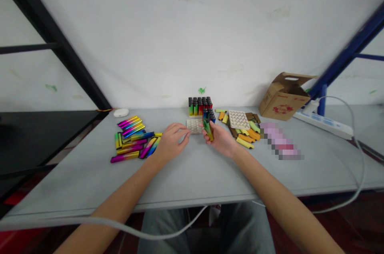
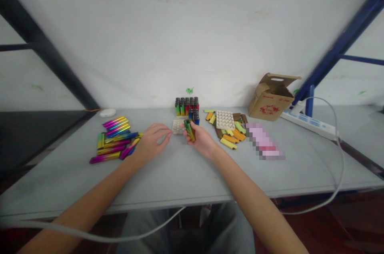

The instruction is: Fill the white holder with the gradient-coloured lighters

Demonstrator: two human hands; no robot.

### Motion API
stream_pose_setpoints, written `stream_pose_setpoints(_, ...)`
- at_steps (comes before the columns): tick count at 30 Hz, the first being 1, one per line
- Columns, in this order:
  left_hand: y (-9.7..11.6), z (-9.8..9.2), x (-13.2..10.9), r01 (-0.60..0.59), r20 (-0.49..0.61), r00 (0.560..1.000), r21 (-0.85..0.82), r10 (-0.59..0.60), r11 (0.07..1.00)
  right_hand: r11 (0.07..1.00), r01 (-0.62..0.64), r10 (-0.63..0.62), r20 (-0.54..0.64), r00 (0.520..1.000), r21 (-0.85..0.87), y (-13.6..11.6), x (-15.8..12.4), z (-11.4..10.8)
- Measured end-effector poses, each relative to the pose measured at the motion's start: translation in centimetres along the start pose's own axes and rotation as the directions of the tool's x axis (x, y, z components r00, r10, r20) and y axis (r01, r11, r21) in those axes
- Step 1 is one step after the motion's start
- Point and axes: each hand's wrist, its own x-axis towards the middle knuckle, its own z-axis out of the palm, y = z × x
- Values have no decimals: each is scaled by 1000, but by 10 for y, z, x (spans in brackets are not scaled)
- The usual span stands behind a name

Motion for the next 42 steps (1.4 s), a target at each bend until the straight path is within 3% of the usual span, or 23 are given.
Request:
stream_pose_setpoints(4, -1, 2, -1, 31, 12, 999, -25, -31, 999, 999, 35, -36, 31, 999, 11, 2, 1, -2)
stream_pose_setpoints(14, -1, 3, -3, 64, 40, 997, -30, -63, 997, 963, 201, -200, 21, 980, -178, 6, -1, -3)
stream_pose_setpoints(22, -1, 3, -3, 60, 39, 998, -39, -59, 997, 984, 144, -144, 12, 990, -106, 7, 4, -3)
stream_pose_setpoints(30, -1, 2, -3, 67, 43, 997, -39, -65, 997, 891, 247, -246, 52, 968, -381, 7, -1, -1)
stream_pose_setpoints(42, -2, 4, -4, 47, 24, 999, -43, -46, 998, 967, 195, -181, 95, 979, -162, 3, -5, -6)
